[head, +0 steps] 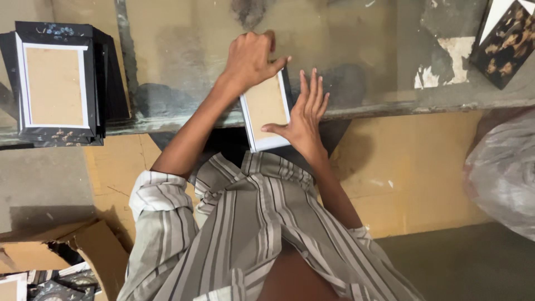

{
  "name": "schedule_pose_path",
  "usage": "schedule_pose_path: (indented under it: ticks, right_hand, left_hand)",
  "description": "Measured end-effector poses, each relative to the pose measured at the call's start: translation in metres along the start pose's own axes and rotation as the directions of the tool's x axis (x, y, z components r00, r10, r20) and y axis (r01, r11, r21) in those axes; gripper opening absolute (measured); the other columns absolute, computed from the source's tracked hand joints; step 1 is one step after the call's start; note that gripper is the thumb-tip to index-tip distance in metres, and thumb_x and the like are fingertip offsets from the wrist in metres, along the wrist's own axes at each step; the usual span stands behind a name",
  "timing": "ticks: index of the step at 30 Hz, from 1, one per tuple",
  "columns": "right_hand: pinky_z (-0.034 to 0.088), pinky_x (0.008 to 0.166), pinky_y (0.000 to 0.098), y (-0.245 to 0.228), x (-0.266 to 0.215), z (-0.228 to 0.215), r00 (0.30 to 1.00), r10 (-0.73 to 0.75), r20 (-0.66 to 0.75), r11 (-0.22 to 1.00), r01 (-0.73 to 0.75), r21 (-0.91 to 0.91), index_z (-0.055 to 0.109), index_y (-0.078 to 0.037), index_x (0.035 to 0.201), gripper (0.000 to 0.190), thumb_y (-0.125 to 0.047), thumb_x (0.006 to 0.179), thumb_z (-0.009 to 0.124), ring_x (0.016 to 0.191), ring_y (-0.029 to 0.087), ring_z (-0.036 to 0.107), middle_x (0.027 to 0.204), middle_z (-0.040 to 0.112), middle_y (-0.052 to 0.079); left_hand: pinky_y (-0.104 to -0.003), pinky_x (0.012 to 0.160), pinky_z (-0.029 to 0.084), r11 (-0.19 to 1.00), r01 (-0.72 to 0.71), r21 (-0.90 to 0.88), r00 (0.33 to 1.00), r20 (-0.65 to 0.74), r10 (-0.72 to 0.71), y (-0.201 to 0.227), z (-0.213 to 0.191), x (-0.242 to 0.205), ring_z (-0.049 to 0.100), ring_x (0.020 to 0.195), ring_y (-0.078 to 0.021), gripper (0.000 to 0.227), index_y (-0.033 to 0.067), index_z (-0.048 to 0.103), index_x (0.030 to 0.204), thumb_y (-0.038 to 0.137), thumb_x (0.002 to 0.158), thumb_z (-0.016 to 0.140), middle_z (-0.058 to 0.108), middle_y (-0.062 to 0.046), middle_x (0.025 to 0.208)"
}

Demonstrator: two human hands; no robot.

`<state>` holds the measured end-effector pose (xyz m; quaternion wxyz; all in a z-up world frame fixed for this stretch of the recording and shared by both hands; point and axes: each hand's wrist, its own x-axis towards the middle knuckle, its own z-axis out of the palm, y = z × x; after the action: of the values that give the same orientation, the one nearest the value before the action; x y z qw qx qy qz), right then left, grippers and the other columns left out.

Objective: The person assembles notebooks by placing a beige insert into a black cover with a clock design, pressing the edges to secure it, and stacking the finished units. The person repeats this process for multiple notebooks.

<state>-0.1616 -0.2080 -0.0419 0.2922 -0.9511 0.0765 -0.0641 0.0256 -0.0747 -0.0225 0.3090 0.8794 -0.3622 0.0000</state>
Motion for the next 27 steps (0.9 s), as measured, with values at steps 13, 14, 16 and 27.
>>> schedule_pose_path:
  ticks: [13, 14, 16, 27]
  right_hand:
    - [0.038, 0.127, 0.0494, -0.001, 0.01, -0.044, 0.89, 0.251, -0.38, 0.613, 0.158, 0.774, 0.001, -0.01, 0.162, 0.111, -0.019, 0.093, 0.088, 0.156, 0.034, 0.033, 0.17, 0.018, 0.021]
    - [0.042, 0.124, 0.0451, 0.003, 0.018, -0.045, 0.924, 0.286, -0.254, 0.423, 0.116, 0.898, 0.014, -0.006, 0.16, 0.097, -0.015, 0.094, 0.085, 0.15, 0.031, 0.041, 0.165, 0.029, 0.02]
    - [0.05, 0.119, 0.0365, 0.021, 0.044, -0.05, 0.964, 0.264, 0.011, -0.008, -0.009, 1.0, 0.04, 0.002, 0.155, 0.072, -0.006, 0.095, 0.079, 0.138, 0.024, 0.058, 0.153, 0.052, 0.019]
    - [0.033, 0.059, 0.0208, 0.035, 0.075, -0.025, 0.985, 0.167, -0.033, 0.353, -0.029, 0.935, 0.067, 0.002, 0.11, 0.048, -0.041, 0.118, 0.047, 0.069, 0.002, 0.042, 0.087, 0.06, -0.003]
  left_hand:
    - [-0.034, 0.062, 0.053, 0.577, 0.162, -0.801, 0.987, 0.134, -0.091, 0.026, -0.064, -0.058, 0.064, 0.07, -0.0109, 0.026, -0.0006, 0.067, 0.112, 0.023, 0.101, 0.068, 0.069, 0.0, 0.087]
    - [-0.034, 0.061, 0.049, 0.694, 0.212, -0.688, 0.968, 0.248, -0.049, 0.028, -0.065, -0.061, 0.059, 0.067, -0.0134, 0.028, 0.0001, 0.069, 0.114, 0.022, 0.097, 0.071, 0.066, -0.003, 0.081]
    - [-0.034, 0.058, 0.041, 0.88, 0.236, -0.412, 0.881, 0.474, -0.014, 0.033, -0.064, -0.066, 0.05, 0.06, -0.0188, 0.036, 0.0018, 0.073, 0.12, 0.019, 0.089, 0.076, 0.06, -0.01, 0.07]
    - [-0.026, 0.098, 0.05, 0.374, 0.049, -0.926, 0.976, -0.036, -0.216, 0.036, -0.035, -0.045, 0.062, 0.108, -0.0099, 0.043, -0.0034, 0.064, 0.13, 0.034, 0.116, 0.046, 0.07, -0.002, 0.115]
